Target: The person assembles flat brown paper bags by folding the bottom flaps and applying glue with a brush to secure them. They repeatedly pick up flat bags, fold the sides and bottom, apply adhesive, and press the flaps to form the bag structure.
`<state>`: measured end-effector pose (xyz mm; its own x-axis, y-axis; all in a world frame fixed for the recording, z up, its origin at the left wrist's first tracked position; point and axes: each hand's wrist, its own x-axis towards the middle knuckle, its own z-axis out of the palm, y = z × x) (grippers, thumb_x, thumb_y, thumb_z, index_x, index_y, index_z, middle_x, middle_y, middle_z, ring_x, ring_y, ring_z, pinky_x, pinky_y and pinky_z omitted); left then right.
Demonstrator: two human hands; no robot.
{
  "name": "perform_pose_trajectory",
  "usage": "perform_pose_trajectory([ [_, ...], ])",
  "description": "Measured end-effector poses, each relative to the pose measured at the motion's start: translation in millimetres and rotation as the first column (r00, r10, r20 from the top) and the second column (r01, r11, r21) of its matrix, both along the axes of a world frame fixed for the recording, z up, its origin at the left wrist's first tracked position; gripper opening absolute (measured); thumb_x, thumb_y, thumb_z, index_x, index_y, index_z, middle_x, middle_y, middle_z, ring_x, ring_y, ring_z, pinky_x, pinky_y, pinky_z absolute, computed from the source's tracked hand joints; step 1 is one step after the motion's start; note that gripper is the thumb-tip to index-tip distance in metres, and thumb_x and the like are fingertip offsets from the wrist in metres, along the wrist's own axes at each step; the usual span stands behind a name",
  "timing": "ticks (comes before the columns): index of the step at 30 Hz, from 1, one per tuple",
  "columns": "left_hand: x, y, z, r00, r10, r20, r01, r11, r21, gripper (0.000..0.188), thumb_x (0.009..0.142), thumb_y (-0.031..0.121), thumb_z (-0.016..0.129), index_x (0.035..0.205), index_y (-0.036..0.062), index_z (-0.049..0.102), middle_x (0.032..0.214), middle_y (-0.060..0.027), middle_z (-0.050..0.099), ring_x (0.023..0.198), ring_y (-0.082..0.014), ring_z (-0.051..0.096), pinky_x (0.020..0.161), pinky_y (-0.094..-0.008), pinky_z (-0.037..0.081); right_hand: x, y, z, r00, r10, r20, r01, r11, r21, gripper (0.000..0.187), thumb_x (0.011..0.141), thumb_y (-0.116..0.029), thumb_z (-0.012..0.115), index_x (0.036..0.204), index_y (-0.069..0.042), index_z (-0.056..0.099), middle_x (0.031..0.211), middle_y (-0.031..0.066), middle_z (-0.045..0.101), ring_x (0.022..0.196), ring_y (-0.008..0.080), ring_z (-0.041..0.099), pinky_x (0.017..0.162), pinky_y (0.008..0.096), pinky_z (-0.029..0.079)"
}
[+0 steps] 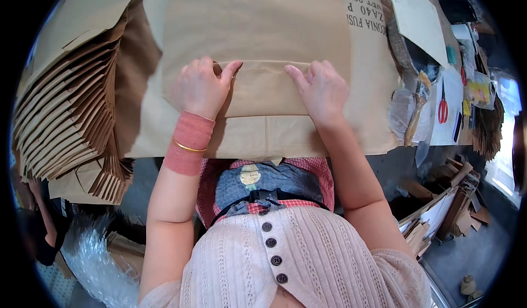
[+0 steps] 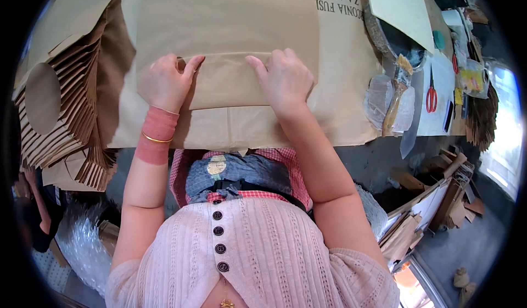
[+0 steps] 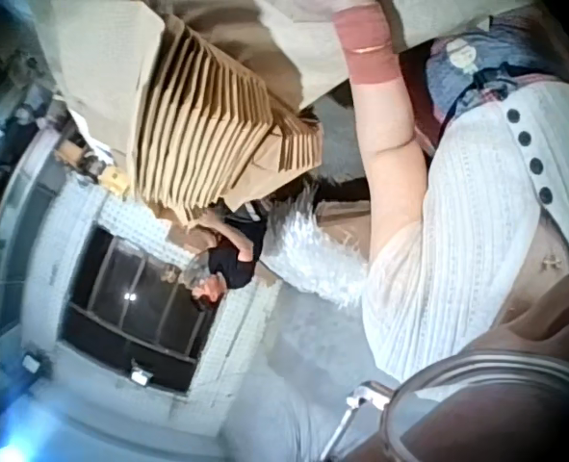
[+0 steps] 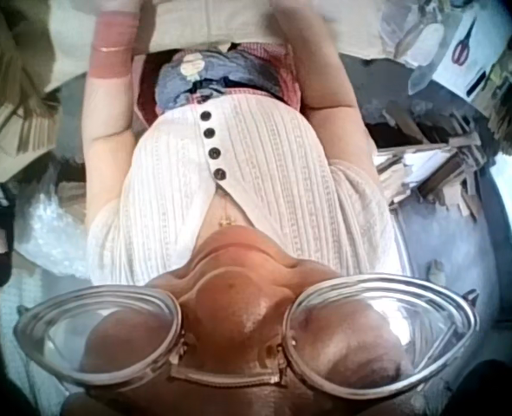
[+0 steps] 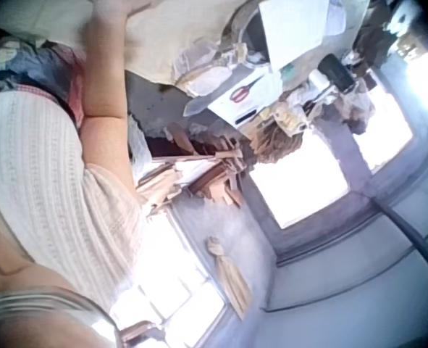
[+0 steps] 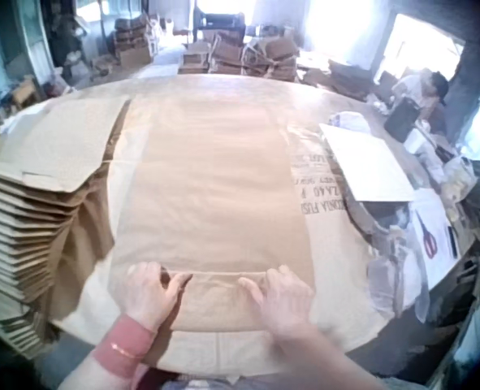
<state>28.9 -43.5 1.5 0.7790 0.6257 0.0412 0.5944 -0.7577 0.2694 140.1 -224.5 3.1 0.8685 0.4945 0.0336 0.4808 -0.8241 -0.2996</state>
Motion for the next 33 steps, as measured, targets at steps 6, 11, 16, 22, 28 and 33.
perform_pose_trajectory([
  [6, -30.1, -11.3, 24.0, 0.723, -0.687, 0.072, 0.670, 0.722, 0.172, 0.061, 0.075, 0.024, 0.055, 0.128, -0.0050, 0.052, 0.138, -0.0219, 0.047, 0.132, -0.0316, 0.042, 0.113, -0.0419, 0.027, -33.7, 0.4, -0.7, 0.813, 0.423, 0.399, -0.543, 0.797, 0.262, 0.038, 0.083, -0.022, 0.063, 0.115, 0.000, 0.060, 0.118, 0.0167, 0.060, 0.114, 0.0315, 0.056, 0.096, 0.0406, 0.044],
  [11, -37.2, -15.8, 1.9, 0.803, -0.596, -0.011, 0.596, 0.803, 0.007, 0.083, 0.074, 0.041, 0.052, 0.137, -0.0110, 0.037, 0.147, -0.0250, 0.034, 0.139, -0.0349, 0.030, 0.117, -0.0439, 0.020, -58.2, 1.7, -1.1, 0.864, 0.503, -0.008, -0.496, 0.855, 0.154, 0.071, 0.081, -0.029, 0.064, 0.138, 0.005, 0.039, 0.144, 0.0211, 0.039, 0.138, 0.0304, 0.033, 0.115, 0.0418, 0.023],
  [16, -27.7, -17.1, 2.5, 0.797, -0.601, -0.061, 0.603, 0.796, 0.038, 0.091, 0.070, 0.045, 0.053, 0.140, -0.0109, 0.033, 0.149, -0.0244, 0.032, 0.141, -0.0342, 0.026, 0.117, -0.0438, 0.017, -54.2, 0.1, -2.6, 0.852, 0.524, 0.005, -0.522, 0.847, 0.099, 0.080, 0.080, -0.040, 0.065, 0.139, 0.006, 0.037, 0.145, 0.0211, 0.038, 0.138, 0.0316, 0.032, 0.116, 0.0426, 0.022],
  [22, -36.5, -16.7, 42.7, 0.838, -0.281, -0.468, 0.383, 0.914, 0.137, 0.085, 0.071, 0.038, 0.058, 0.139, -0.0088, 0.036, 0.145, -0.0256, 0.037, 0.138, -0.0381, 0.030, 0.116, -0.0469, 0.017, -39.2, -31.3, 4.4, 0.920, 0.391, 0.014, -0.391, 0.917, 0.073, 0.077, 0.081, -0.036, 0.069, 0.138, 0.006, 0.038, 0.142, 0.0230, 0.040, 0.137, 0.0366, 0.032, 0.115, 0.0428, 0.024],
  [28, 16.7, -66.3, -27.5, 0.743, -0.668, 0.030, 0.581, 0.667, 0.466, 0.041, 0.079, 0.024, 0.055, 0.112, 0.0004, 0.061, 0.102, -0.0182, 0.064, 0.098, -0.0368, 0.061, 0.092, -0.0510, 0.044, -42.6, -60.4, 48.4, 0.943, 0.300, 0.142, -0.330, 0.805, 0.493, 0.066, 0.081, -0.011, 0.067, 0.138, 0.006, 0.039, 0.141, 0.0266, 0.042, 0.132, 0.0436, 0.038, 0.110, 0.0483, 0.029],
  [33, 18.7, 14.9, 94.5, 0.680, -0.576, -0.455, 0.730, 0.588, 0.348, 0.020, 0.078, 0.026, 0.059, 0.078, 0.0134, 0.074, 0.081, -0.0083, 0.067, 0.082, -0.0271, 0.061, 0.074, -0.0482, 0.045, -53.5, -61.8, 72.7, 0.807, 0.585, 0.077, -0.579, 0.759, 0.297, 0.061, 0.075, -0.007, 0.068, 0.131, 0.003, 0.048, 0.133, 0.0235, 0.051, 0.124, 0.0403, 0.048, 0.111, 0.0531, 0.028],
])
